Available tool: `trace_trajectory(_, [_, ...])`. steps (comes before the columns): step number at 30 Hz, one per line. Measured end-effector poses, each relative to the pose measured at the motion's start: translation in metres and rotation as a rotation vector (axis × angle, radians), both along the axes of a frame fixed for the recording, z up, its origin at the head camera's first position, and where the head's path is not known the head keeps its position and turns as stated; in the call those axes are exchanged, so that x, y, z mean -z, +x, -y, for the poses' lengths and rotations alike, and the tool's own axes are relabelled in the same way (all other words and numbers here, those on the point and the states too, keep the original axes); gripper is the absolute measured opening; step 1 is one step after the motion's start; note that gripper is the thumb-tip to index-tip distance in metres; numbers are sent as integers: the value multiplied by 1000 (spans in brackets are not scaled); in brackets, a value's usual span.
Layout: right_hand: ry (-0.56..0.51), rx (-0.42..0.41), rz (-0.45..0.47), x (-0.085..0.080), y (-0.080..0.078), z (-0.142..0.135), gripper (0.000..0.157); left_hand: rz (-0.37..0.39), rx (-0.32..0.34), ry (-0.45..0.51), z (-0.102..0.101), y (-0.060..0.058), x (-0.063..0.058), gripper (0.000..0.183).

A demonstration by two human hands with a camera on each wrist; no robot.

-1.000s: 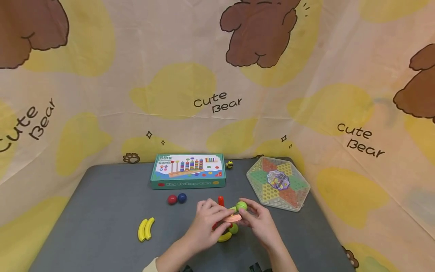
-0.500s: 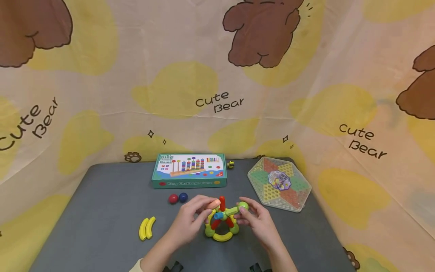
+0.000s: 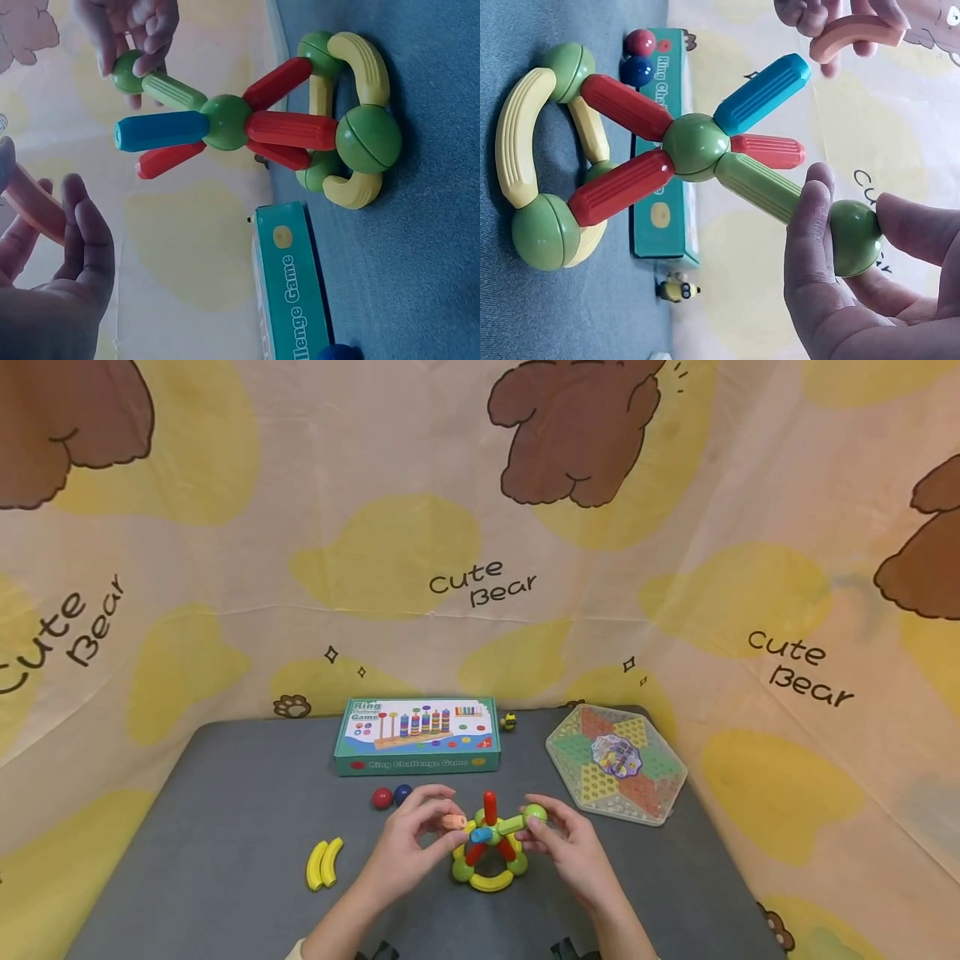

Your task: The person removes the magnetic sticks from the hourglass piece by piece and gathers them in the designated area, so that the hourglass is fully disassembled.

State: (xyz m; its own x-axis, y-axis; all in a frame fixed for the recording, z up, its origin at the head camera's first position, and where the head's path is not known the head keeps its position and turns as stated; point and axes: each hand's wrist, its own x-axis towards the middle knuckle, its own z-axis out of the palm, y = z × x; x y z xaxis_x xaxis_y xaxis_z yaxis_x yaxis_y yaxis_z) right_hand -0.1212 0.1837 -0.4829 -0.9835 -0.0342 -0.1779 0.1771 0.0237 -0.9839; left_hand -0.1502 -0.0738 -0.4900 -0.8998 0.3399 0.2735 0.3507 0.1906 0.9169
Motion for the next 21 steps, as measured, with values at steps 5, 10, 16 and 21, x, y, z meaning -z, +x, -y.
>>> trace_trajectory(5, [-3,-3,2,0,-1,0,42,-8,-31,-10,2,0,3,22])
trace_trajectory(10, [-4,-7,8,1,-1,-1,43,-10,24,-4,10,-1,8,44])
trace_trajectory(16, [4,-8,16,2,-1,-2,44,14,28,-109,24,-3,9,72])
trace_trajectory(21, [8,-6,18,1,-2,-3,42,51,-12,-255,38,-4,16,76])
